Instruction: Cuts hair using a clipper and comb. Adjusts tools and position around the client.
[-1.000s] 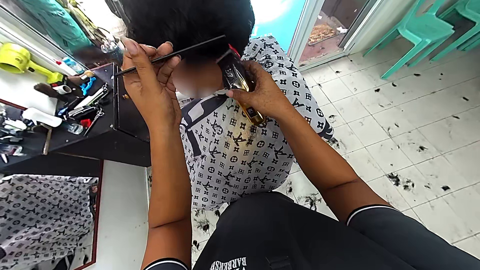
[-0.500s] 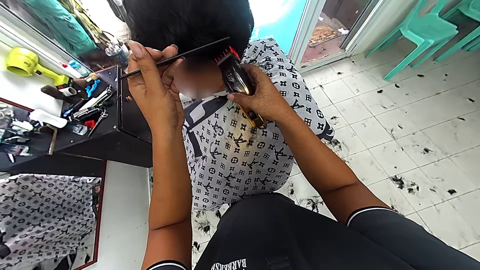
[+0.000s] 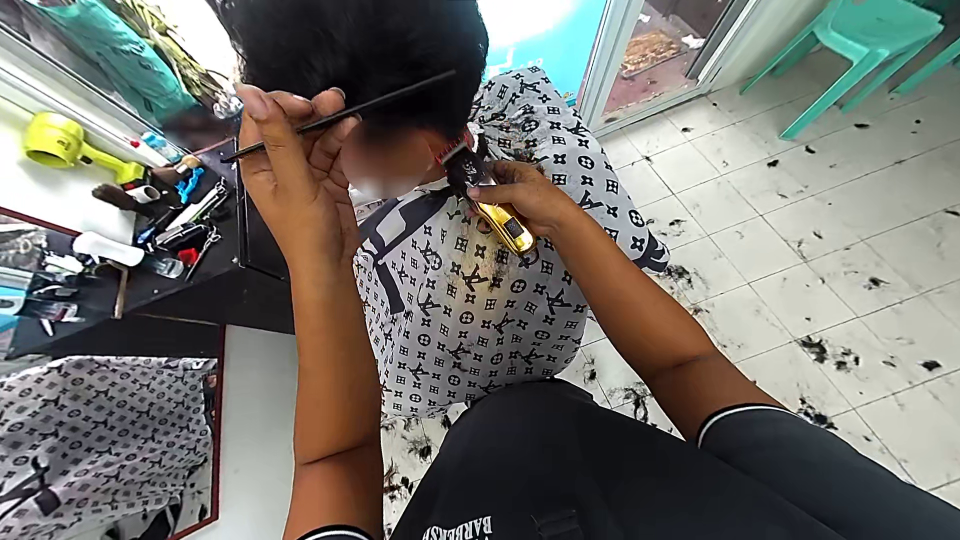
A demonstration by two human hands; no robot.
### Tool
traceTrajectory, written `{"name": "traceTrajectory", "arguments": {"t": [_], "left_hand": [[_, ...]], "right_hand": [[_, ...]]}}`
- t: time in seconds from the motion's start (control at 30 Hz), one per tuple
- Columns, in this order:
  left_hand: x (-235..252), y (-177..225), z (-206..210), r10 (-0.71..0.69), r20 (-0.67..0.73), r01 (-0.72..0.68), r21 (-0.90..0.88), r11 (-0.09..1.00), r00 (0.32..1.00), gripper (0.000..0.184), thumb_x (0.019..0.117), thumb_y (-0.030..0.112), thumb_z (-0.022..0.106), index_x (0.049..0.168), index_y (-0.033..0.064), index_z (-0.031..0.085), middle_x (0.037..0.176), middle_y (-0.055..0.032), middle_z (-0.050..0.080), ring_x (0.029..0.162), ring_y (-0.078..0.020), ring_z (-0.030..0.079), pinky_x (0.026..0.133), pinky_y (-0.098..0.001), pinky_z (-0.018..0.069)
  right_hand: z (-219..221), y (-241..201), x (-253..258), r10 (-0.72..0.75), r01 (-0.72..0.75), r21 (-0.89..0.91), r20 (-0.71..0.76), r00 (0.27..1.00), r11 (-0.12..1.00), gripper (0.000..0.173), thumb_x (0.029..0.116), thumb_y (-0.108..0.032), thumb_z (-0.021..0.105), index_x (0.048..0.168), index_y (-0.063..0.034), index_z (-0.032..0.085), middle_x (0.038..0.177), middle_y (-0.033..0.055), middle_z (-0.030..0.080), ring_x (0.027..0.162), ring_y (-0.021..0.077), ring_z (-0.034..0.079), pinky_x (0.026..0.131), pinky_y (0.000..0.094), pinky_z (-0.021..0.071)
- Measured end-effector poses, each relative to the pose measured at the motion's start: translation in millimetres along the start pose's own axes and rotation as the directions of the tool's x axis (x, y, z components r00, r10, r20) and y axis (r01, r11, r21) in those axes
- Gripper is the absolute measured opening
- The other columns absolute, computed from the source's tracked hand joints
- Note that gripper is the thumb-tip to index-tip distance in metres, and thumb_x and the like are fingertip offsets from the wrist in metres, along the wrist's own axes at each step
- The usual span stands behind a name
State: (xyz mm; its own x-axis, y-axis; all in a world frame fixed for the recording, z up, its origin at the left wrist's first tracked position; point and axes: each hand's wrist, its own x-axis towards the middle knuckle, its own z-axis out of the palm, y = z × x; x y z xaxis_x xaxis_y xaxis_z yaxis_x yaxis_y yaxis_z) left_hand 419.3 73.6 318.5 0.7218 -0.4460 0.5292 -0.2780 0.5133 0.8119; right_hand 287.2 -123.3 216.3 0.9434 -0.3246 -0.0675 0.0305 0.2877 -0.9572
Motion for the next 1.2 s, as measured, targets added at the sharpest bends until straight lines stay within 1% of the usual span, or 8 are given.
{"name": "traceTrajectory", "arguments": {"t": [0.07,0.27,0.4,0.57,0.73,0.9,1.1,1.2], "left_hand": [[1,-1,4,-0.005,0.008,0.005,-0.008,1.0,1.0,0.041,0.1148,0.028,0.021,0.105,0.0133,0.059,0.102,-0.0044,0.077,0.09,-0.0134,0.075,0.075,-0.0246,0.062],[-1,-8,10,0.012,0.023,-0.013,0.071,0.997,1.0,0.04,0.1148,0.026,0.024,0.106,0.0102,0.06,0.105,-0.0073,0.077,0.093,-0.0161,0.076,0.077,-0.0277,0.0626],[1,-5,8,0.019,0.03,-0.021,0.081,0.997,0.999,0.041,0.1148,0.027,0.023,0.106,0.0113,0.06,0.107,-0.0067,0.077,0.093,-0.0151,0.076,0.077,-0.0266,0.0623],[2,-6,8,-0.007,0.003,0.007,0.123,0.992,1.0,0.037,0.1147,0.025,0.028,0.106,0.0098,0.06,0.104,-0.0067,0.077,0.092,-0.0155,0.076,0.076,-0.0269,0.0625],[5,0,3,0.003,0.012,-0.003,0.073,0.997,1.0,0.04,0.1148,0.027,0.025,0.105,0.0115,0.061,0.105,-0.0064,0.077,0.092,-0.0144,0.076,0.076,-0.0258,0.0625],[6,-2,5,-0.013,-0.002,0.014,0.134,0.991,1.0,0.036,0.1145,0.027,0.029,0.106,0.0102,0.06,0.103,-0.0058,0.077,0.09,-0.0147,0.076,0.074,-0.0255,0.0625],[9,5,-2,-0.016,-0.006,0.017,0.081,0.997,1.0,0.04,0.1149,0.028,0.026,0.105,0.0115,0.06,0.104,-0.0059,0.077,0.091,-0.0147,0.076,0.074,-0.0259,0.0628],[9,2,2,-0.023,-0.01,0.025,0.15,0.988,1.0,0.036,0.1144,0.027,0.031,0.106,0.0104,0.062,0.103,-0.005,0.077,0.09,-0.0142,0.076,0.075,-0.0255,0.0624]], "right_hand": [[-4,2,3,0.02,-0.023,0.074,0.042,0.999,0.997,0.037,0.0964,-0.01,0.064,0.129,-0.0001,0.05,0.102,0.0145,0.068,0.082,0.0249,0.072,0.07,0.0393,0.0641],[0,2,5,-0.173,0.166,0.089,0.083,0.981,0.982,0.043,0.0938,-0.005,0.066,0.132,-0.0001,0.047,0.108,0.0129,0.067,0.089,0.0237,0.072,0.072,0.0385,0.0647],[3,0,5,-0.101,0.095,0.094,0.063,0.993,0.991,0.035,0.0963,-0.006,0.064,0.127,-0.0005,0.05,0.102,0.0116,0.068,0.084,0.0223,0.073,0.072,0.0381,0.0646],[16,-10,5,-0.292,0.29,0.039,0.065,0.954,0.956,0.055,0.0924,-0.005,0.069,0.14,0.0032,0.041,0.113,0.0151,0.064,0.093,0.0249,0.072,0.076,0.0398,0.0648],[13,-6,-1,-0.114,0.113,0.046,0.022,0.993,0.993,0.045,0.094,-0.007,0.068,0.133,0.0015,0.048,0.107,0.014,0.066,0.086,0.0238,0.072,0.072,0.039,0.0647],[25,-19,2,-0.361,0.363,-0.071,0.042,0.932,0.929,0.059,0.0906,-0.007,0.073,0.14,0.005,0.042,0.117,0.0162,0.065,0.096,0.0238,0.072,0.079,0.0388,0.0649],[20,-13,-4,-0.151,0.151,-0.005,-0.005,0.989,0.989,0.047,0.0932,-0.006,0.071,0.133,0.0023,0.048,0.106,0.0143,0.067,0.084,0.0234,0.073,0.071,0.0381,0.0649],[29,-24,-1,-0.316,0.315,-0.087,0.01,0.949,0.945,0.056,0.0901,-0.007,0.075,0.137,0.0038,0.046,0.113,0.0147,0.066,0.092,0.0216,0.072,0.077,0.0369,0.0647]]}}
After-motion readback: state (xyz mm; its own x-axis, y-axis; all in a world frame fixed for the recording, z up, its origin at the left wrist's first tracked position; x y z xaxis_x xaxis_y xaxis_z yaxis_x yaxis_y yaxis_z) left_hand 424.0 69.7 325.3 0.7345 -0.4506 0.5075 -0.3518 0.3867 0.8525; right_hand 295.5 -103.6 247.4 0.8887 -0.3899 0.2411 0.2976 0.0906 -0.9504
